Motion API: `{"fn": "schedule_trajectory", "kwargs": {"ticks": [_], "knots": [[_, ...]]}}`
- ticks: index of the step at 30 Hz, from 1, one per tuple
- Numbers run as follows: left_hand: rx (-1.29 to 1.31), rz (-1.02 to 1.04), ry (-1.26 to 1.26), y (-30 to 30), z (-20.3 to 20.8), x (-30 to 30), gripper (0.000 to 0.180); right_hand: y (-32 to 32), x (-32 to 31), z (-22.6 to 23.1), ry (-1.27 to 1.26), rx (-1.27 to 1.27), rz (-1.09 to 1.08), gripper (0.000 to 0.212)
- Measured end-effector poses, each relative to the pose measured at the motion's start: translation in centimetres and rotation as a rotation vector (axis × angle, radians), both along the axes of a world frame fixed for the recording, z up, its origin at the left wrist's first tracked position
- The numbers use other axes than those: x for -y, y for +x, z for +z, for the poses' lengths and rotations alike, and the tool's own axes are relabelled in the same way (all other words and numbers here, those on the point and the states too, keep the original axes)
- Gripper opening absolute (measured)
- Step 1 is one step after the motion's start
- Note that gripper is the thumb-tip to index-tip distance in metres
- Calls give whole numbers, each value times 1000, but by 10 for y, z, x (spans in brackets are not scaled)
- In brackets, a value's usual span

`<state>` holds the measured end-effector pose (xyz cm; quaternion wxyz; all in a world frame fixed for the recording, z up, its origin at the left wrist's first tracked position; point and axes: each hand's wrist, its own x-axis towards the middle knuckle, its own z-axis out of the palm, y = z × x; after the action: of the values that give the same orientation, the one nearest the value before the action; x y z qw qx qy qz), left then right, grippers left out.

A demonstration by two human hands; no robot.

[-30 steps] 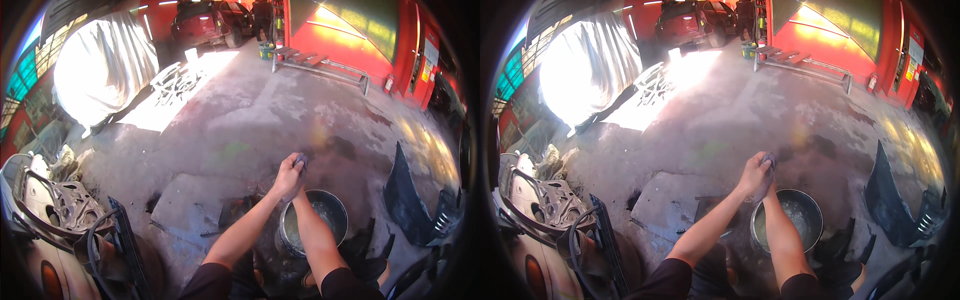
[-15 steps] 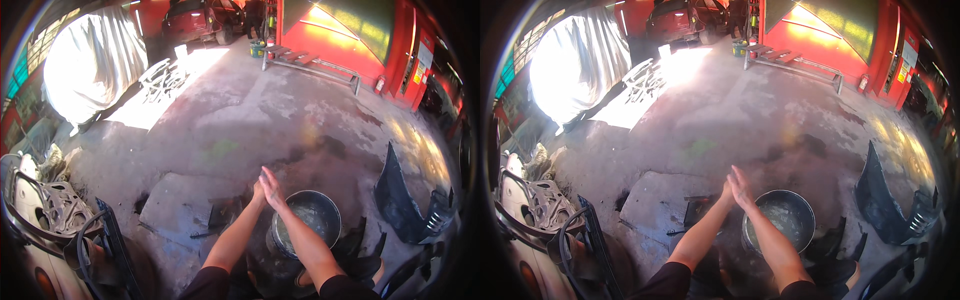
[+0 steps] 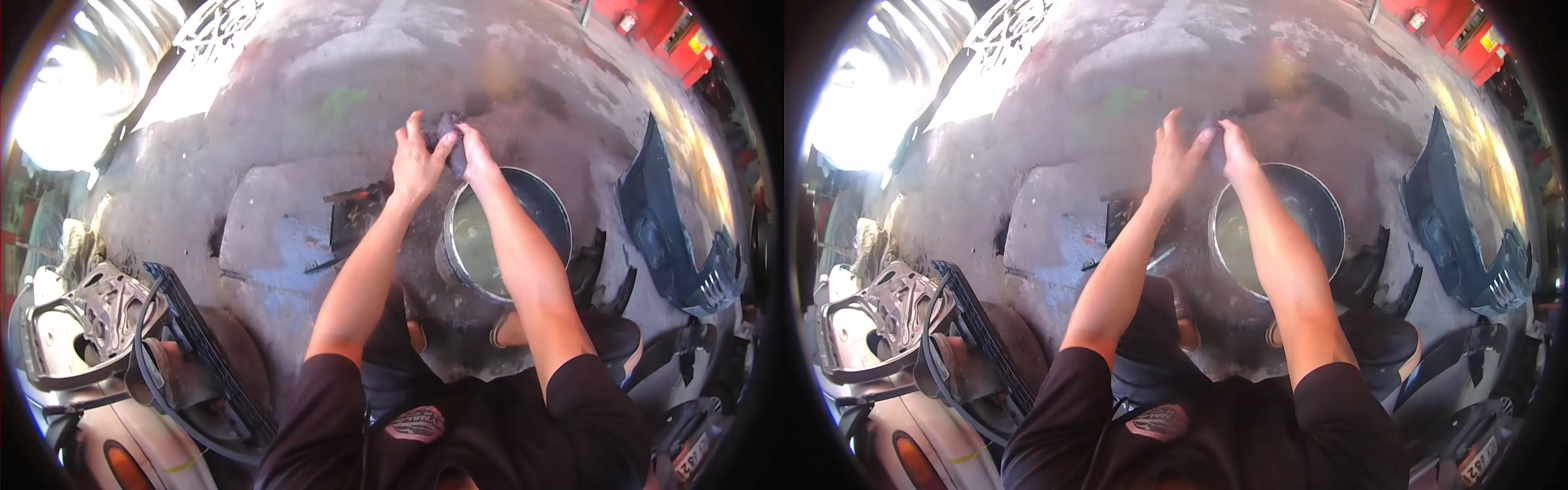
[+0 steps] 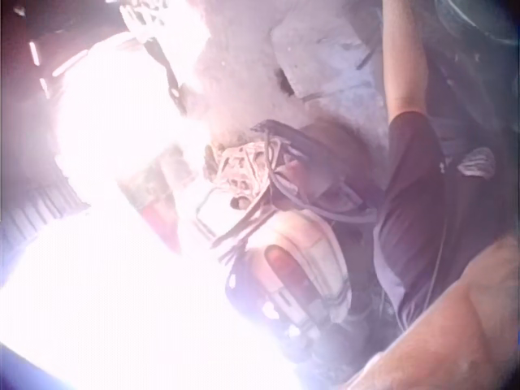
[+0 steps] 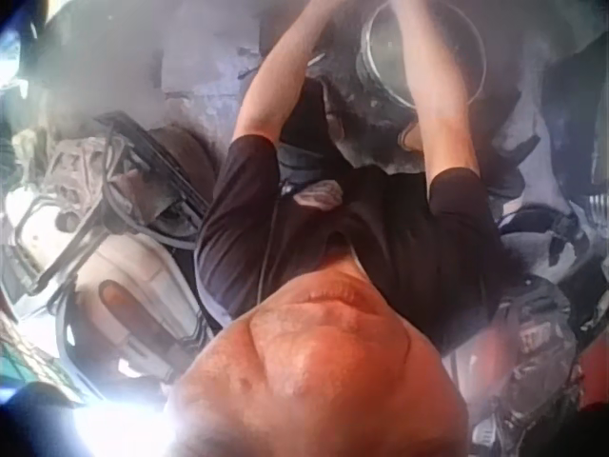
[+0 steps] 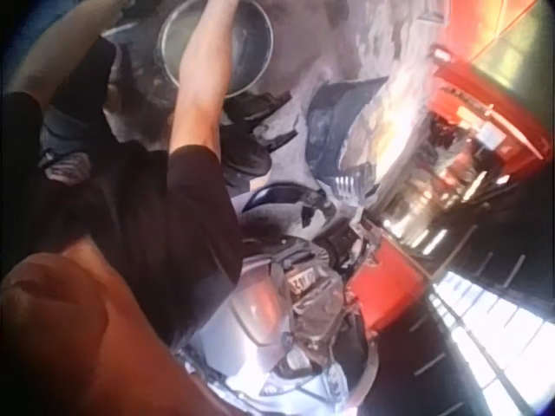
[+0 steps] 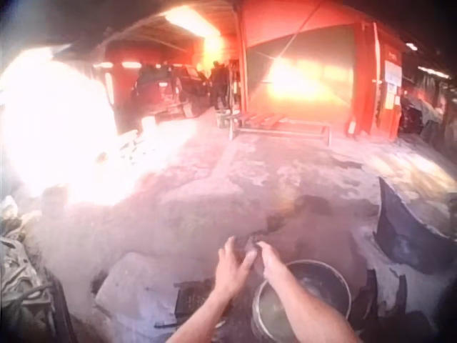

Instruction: The person cleans various black plastic car parts, including a bumper and trim pieces, using a bucket of water and a cloth. They scrub the parts, rinse them, and place them on a wooden rack to dry.

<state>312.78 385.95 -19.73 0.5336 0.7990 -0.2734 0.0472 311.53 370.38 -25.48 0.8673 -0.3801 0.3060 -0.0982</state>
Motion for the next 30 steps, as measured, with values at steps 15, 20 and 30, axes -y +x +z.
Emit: {"fn": "schedule_trajectory", "kwargs": {"ticks": [15,20,30], "knots": [[-266,106,17,24,-46,32,34,23,-17,-44,-542,26,-88,27],[-386,203,38,33,-56,43,43,26,-15,-64,-907,2,-155,31],[-1195,-326,-105,66,-67,23,31,-6,-37,-29,-1226,-58,-27,36]]}}
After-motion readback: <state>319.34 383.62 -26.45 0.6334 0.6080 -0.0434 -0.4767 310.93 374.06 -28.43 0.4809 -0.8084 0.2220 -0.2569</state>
